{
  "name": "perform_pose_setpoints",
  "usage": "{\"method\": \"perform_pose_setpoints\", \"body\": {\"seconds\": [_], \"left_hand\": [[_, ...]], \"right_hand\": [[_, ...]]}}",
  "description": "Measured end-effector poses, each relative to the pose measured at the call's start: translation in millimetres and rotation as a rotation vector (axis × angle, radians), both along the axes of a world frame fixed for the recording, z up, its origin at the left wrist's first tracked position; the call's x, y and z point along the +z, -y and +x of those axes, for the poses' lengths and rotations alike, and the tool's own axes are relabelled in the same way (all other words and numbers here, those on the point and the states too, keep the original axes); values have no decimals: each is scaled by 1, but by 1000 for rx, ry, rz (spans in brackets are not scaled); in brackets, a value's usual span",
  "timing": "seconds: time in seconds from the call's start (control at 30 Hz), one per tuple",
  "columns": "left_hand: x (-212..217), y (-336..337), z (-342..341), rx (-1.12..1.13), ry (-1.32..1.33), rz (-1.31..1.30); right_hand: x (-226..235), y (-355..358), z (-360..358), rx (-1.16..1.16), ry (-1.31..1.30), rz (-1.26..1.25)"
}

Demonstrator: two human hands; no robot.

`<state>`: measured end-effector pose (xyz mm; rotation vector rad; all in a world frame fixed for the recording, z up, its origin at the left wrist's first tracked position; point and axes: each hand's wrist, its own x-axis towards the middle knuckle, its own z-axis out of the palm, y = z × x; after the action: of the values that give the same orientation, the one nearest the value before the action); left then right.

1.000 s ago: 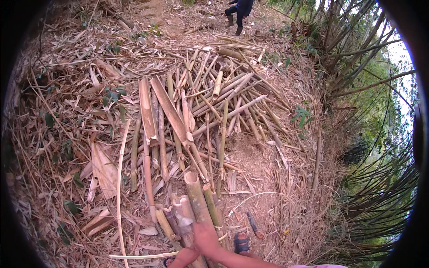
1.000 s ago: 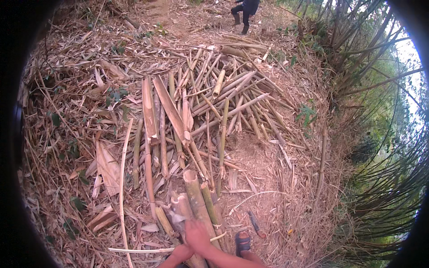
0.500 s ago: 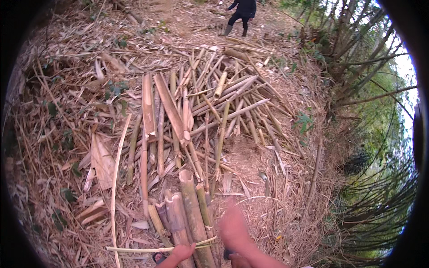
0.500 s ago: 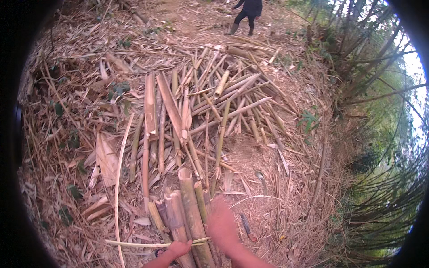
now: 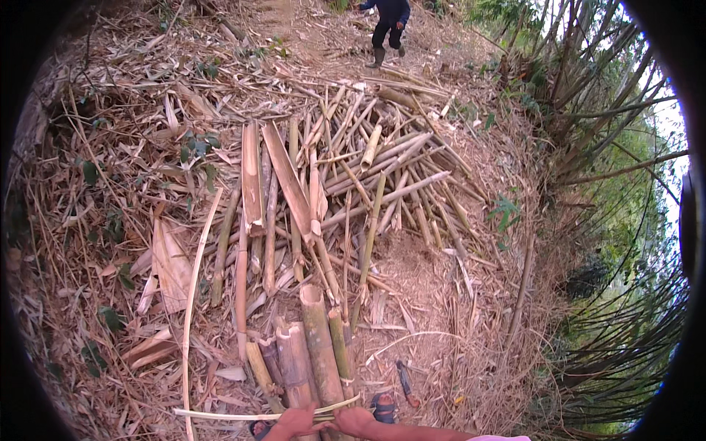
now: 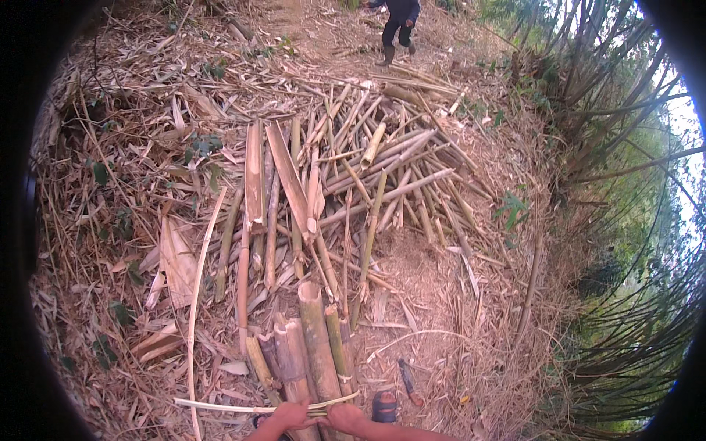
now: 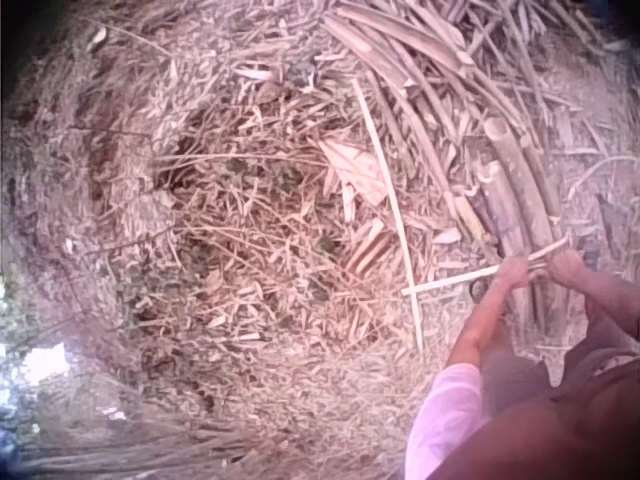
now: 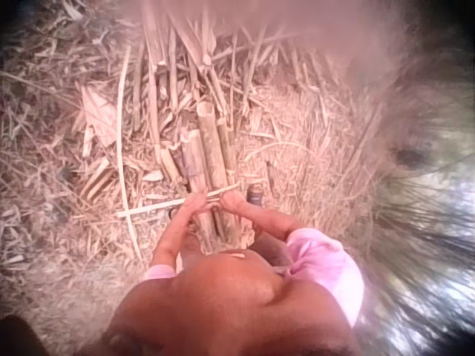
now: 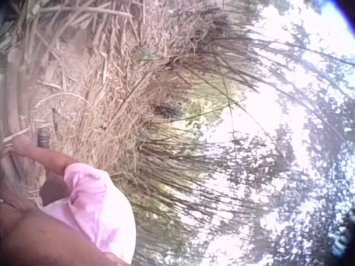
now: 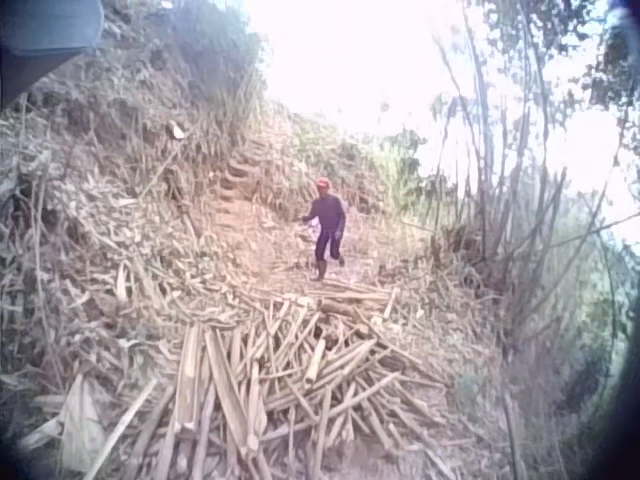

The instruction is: The person gathers several pieces of bamboo and ties them together into a bundle using a strip of plant material.

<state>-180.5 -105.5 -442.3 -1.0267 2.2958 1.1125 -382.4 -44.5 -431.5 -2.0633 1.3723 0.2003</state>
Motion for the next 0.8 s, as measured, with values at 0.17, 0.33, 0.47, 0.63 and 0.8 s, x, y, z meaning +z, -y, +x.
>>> {"method": "perform_pose_setpoints", "body": {"seconds": [0.17, 0.33, 0.47, 0.63, 0.8], "left_hand": [[-10, 5, 10, 126, 101, 82], [-45, -8, 25, 143, 148, 44], [-46, 0, 34, 137, 112, -55], [-53, -17, 36, 197, 16, -104], [-44, -25, 26, 193, 23, -136]], "right_hand": [[-43, -4, -17, -34, 38, 42], [-20, 25, -45, 16, -128, 393], [-19, 46, -56, 126, -137, 338], [-8, 52, -53, 122, -118, 175], [-18, 57, -67, 214, -65, 111]]}}
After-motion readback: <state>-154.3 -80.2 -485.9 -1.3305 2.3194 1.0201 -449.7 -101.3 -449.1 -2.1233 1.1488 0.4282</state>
